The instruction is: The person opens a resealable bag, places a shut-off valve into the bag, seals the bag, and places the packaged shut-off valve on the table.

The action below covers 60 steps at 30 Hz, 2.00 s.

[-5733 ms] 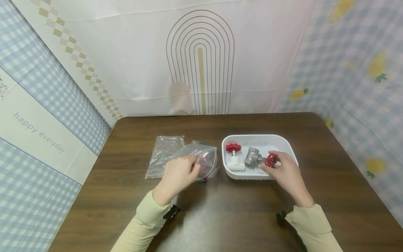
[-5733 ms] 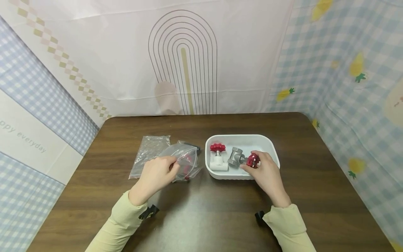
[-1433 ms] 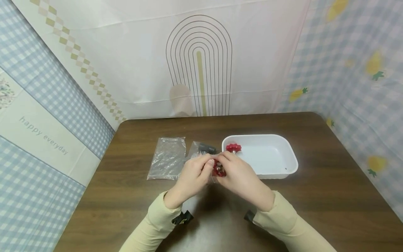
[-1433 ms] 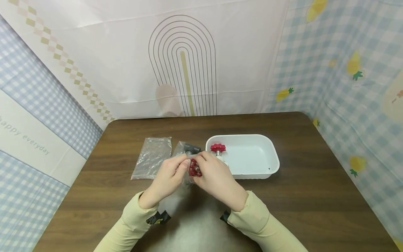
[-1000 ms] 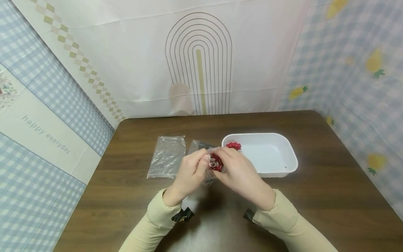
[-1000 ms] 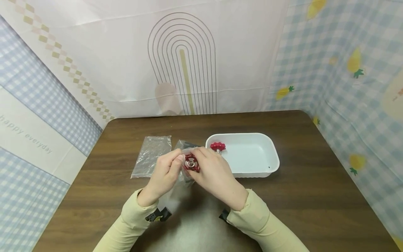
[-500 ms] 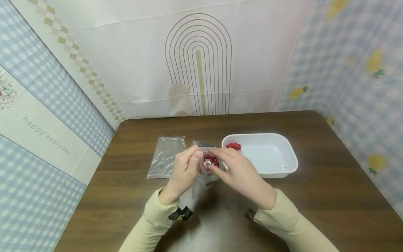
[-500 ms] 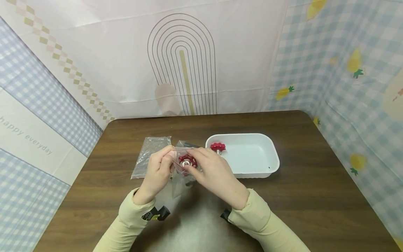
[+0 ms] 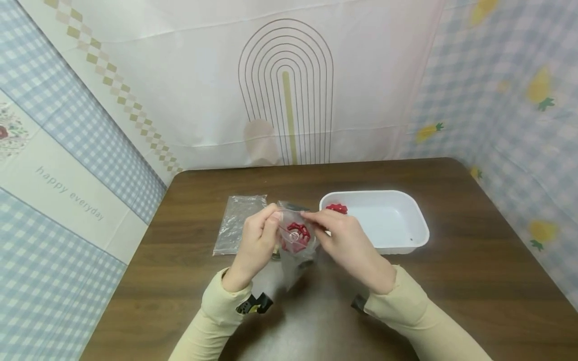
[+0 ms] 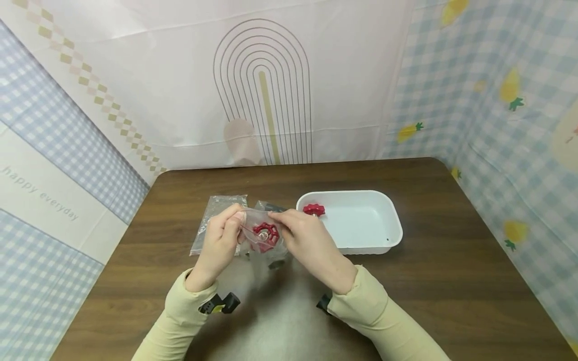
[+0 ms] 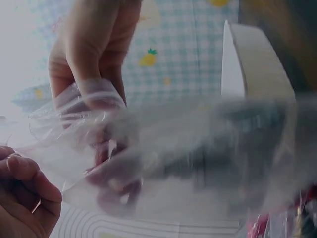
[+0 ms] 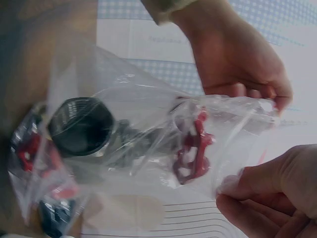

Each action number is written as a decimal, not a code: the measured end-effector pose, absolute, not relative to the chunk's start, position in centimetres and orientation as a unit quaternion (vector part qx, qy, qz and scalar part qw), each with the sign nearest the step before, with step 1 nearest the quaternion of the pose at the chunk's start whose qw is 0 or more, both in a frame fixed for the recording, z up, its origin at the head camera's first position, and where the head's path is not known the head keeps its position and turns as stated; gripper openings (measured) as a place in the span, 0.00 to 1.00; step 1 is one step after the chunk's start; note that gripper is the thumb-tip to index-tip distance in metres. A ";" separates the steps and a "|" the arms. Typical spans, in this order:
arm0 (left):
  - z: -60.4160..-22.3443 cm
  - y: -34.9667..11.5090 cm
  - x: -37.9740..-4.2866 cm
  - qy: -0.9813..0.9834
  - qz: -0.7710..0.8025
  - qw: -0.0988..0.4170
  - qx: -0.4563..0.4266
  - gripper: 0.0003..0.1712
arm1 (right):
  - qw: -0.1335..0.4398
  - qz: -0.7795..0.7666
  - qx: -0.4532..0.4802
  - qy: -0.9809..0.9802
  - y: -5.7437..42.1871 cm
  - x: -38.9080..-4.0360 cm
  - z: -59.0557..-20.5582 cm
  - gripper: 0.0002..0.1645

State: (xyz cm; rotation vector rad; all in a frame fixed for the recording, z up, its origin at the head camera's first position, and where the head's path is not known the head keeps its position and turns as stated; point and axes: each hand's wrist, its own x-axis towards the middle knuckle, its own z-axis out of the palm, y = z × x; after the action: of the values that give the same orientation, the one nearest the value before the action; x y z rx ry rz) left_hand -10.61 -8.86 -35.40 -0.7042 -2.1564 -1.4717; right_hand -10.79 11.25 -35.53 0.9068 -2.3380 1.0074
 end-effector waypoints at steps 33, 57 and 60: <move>-35.1 -9.1 -11.5 -0.796 -0.500 0.126 -0.316 0.19 | 0.204 0.377 0.432 -0.793 15.1 -12.8 -35.7 0.27; -36.1 -10.1 -12.6 -0.828 -0.444 0.051 -0.338 0.17 | 0.172 0.341 0.501 -0.777 15.9 -13.2 -36.3 0.14; -36.4 -10.2 -12.6 -0.833 -0.440 0.048 -0.330 0.14 | 0.173 0.346 0.483 -0.786 15.9 -13.2 -36.4 0.14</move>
State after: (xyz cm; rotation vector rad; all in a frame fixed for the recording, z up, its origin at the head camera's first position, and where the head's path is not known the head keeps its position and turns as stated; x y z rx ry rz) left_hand -12.63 -10.21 -36.35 -1.0075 -2.5412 -1.3432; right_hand -13.19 15.87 -36.39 1.3702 -2.2287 0.9811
